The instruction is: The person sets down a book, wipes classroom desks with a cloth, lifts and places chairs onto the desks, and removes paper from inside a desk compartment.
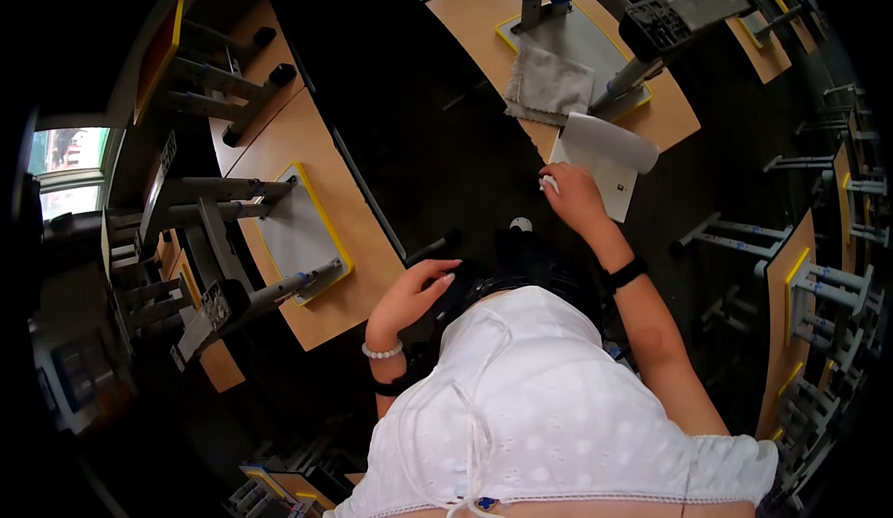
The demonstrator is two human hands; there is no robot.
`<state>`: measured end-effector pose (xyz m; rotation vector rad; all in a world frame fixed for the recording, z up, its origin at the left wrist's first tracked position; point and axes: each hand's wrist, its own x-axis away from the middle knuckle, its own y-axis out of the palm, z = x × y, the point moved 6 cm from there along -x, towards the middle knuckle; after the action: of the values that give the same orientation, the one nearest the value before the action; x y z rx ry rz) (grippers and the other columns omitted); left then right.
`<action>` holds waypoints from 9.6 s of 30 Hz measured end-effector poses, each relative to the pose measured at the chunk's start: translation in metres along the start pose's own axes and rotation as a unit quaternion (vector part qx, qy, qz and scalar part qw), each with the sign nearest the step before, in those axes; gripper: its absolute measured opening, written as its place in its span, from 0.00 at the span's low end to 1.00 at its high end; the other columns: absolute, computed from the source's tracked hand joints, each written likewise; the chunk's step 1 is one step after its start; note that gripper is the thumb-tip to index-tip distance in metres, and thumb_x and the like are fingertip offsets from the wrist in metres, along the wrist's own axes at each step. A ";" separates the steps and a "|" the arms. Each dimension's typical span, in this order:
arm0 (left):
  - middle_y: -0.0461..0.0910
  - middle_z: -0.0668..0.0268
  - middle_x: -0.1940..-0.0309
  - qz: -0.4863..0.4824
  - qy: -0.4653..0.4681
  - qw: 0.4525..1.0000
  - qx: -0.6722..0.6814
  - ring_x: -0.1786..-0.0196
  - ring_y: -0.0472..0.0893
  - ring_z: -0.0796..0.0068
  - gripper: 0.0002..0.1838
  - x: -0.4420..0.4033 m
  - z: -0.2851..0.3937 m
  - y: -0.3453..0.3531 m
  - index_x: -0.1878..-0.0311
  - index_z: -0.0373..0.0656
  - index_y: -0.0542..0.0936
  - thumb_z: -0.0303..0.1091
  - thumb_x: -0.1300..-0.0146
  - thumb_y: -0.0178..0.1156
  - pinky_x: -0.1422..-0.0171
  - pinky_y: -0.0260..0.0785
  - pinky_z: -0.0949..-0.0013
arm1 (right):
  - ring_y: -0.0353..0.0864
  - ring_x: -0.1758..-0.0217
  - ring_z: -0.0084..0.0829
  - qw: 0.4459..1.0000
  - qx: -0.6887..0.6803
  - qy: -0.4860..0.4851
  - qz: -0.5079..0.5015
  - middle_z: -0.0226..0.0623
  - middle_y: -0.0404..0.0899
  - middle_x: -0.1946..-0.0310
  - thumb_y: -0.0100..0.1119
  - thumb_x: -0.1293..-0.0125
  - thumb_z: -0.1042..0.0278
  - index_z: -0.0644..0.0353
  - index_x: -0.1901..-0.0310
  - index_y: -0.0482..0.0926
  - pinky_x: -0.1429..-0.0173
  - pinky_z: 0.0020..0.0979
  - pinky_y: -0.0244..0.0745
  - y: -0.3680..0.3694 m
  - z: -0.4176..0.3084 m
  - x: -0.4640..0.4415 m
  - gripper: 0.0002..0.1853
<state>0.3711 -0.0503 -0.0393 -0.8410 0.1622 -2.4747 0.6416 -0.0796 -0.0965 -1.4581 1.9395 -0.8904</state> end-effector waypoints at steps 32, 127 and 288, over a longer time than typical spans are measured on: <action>0.78 0.65 0.65 0.030 0.095 0.988 -0.115 0.60 0.76 0.78 0.18 -0.342 0.140 -0.408 0.46 0.39 0.72 0.39 0.36 0.53 0.54 0.68 0.76 | 0.69 0.51 0.49 0.885 0.244 0.395 0.031 0.53 0.67 0.50 0.52 0.45 0.72 0.68 0.52 0.68 0.48 0.41 0.68 0.126 0.112 -0.180 0.18; 0.79 0.50 0.64 0.336 -0.293 0.892 0.071 0.60 0.78 0.53 0.21 -0.464 -0.127 -0.841 0.50 0.38 0.73 0.44 0.39 0.54 0.57 0.69 0.61 | 0.46 0.29 0.40 0.648 0.084 -0.470 -0.594 0.41 0.43 0.30 0.61 0.48 0.60 0.58 0.35 0.56 0.31 0.48 0.45 0.510 -0.339 -0.960 0.39; 0.76 0.63 0.63 0.839 -0.183 0.465 0.216 0.58 0.75 0.70 0.19 -0.256 -0.169 -0.585 0.57 0.38 0.73 0.33 0.52 0.67 0.53 0.67 0.67 | 0.73 0.50 0.35 0.655 -0.213 -0.458 -0.563 0.38 0.75 0.54 0.61 0.46 0.66 0.59 0.47 0.69 0.46 0.34 0.68 0.476 -0.490 -0.859 0.24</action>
<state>0.1884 0.5742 -0.1535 -0.4159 0.0874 -0.3317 0.2095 0.9285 -0.1253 -2.7023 0.3115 0.0835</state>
